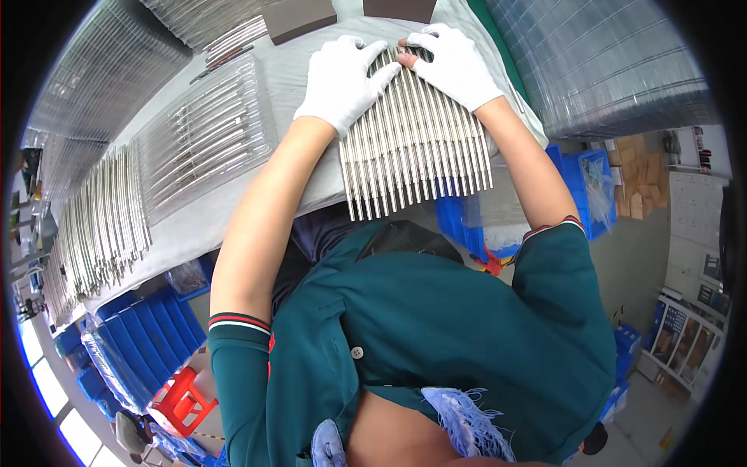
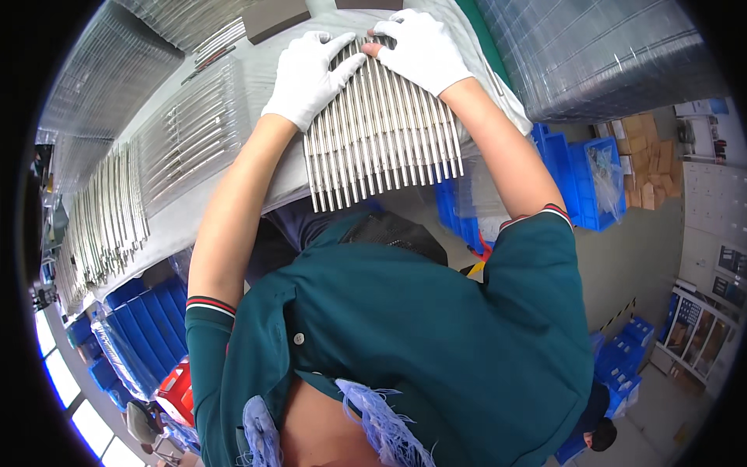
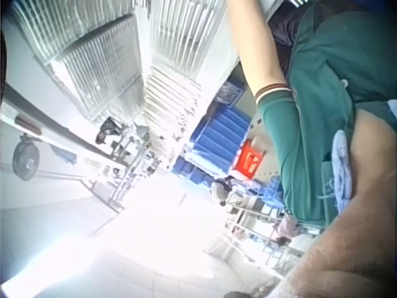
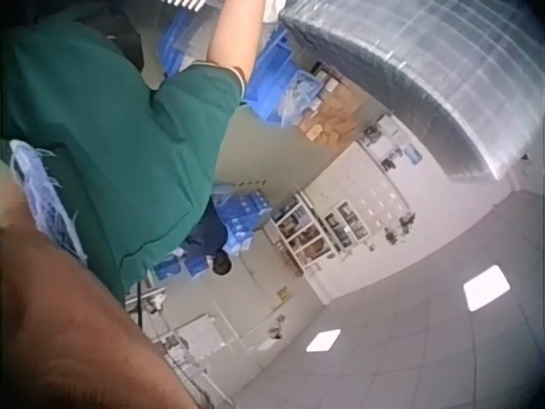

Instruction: Organizing, aligning, and grouping thin metal rods on a padded workbench in a manufacturing environment.

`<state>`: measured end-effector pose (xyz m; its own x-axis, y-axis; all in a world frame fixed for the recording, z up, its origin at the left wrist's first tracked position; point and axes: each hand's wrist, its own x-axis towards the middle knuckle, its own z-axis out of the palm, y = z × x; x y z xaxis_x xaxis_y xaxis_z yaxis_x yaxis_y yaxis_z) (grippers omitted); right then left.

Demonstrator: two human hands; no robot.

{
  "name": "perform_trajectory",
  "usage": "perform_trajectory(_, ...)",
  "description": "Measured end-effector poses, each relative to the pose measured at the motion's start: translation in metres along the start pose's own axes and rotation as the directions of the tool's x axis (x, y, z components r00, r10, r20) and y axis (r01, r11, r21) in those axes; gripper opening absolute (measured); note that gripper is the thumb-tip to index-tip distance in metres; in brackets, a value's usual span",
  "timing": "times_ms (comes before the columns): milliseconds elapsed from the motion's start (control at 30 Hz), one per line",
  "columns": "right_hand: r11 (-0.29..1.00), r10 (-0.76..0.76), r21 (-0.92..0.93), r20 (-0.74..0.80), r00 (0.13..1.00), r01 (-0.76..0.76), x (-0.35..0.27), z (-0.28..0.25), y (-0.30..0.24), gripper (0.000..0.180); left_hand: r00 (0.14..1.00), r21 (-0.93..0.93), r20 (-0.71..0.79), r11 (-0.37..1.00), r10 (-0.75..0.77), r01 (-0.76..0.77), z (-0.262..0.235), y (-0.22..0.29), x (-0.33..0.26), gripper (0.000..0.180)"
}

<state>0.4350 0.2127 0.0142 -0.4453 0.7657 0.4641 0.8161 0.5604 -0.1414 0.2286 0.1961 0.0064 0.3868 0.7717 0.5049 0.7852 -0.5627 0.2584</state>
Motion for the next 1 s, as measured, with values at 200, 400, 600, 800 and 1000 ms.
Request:
perform_trajectory(200, 0.995, 0.015, 0.095, 0.041, 0.999, -0.019, 0.007, -0.012, -0.011, 0.028, 1.000, 0.046, 0.004, 0.999, -0.029, 0.029, 0.003, -0.002, 0.003, 0.042)
perform_trajectory(400, 0.999, 0.021, 0.049, -0.002, 1.000, -0.021, -0.009, -0.006, -0.016, 0.031, 0.999, 0.065, -0.019, 0.997, -0.037, 0.038, -0.007, 0.008, -0.013, 0.041)
perform_trajectory(600, 0.991, 0.119, 0.055, 0.076, 0.990, -0.123, -0.016, -0.023, -0.034, 0.040, 0.997, 0.008, 0.057, 0.999, -0.045, 0.045, -0.026, 0.016, -0.024, 0.040)
perform_trajectory(800, 0.969, 0.033, 0.233, 0.225, 0.974, -0.086, -0.056, -0.091, 0.003, 0.066, 0.965, -0.327, 0.237, 0.944, 0.114, -0.032, -0.102, 0.018, -0.064, 0.047)
perform_trajectory(1000, 0.953, -0.176, -0.118, 0.532, 0.829, 0.278, -0.085, -0.117, -0.040, 0.069, 0.907, -0.088, 0.379, 0.983, 0.184, -0.162, -0.112, 0.028, -0.103, 0.084)
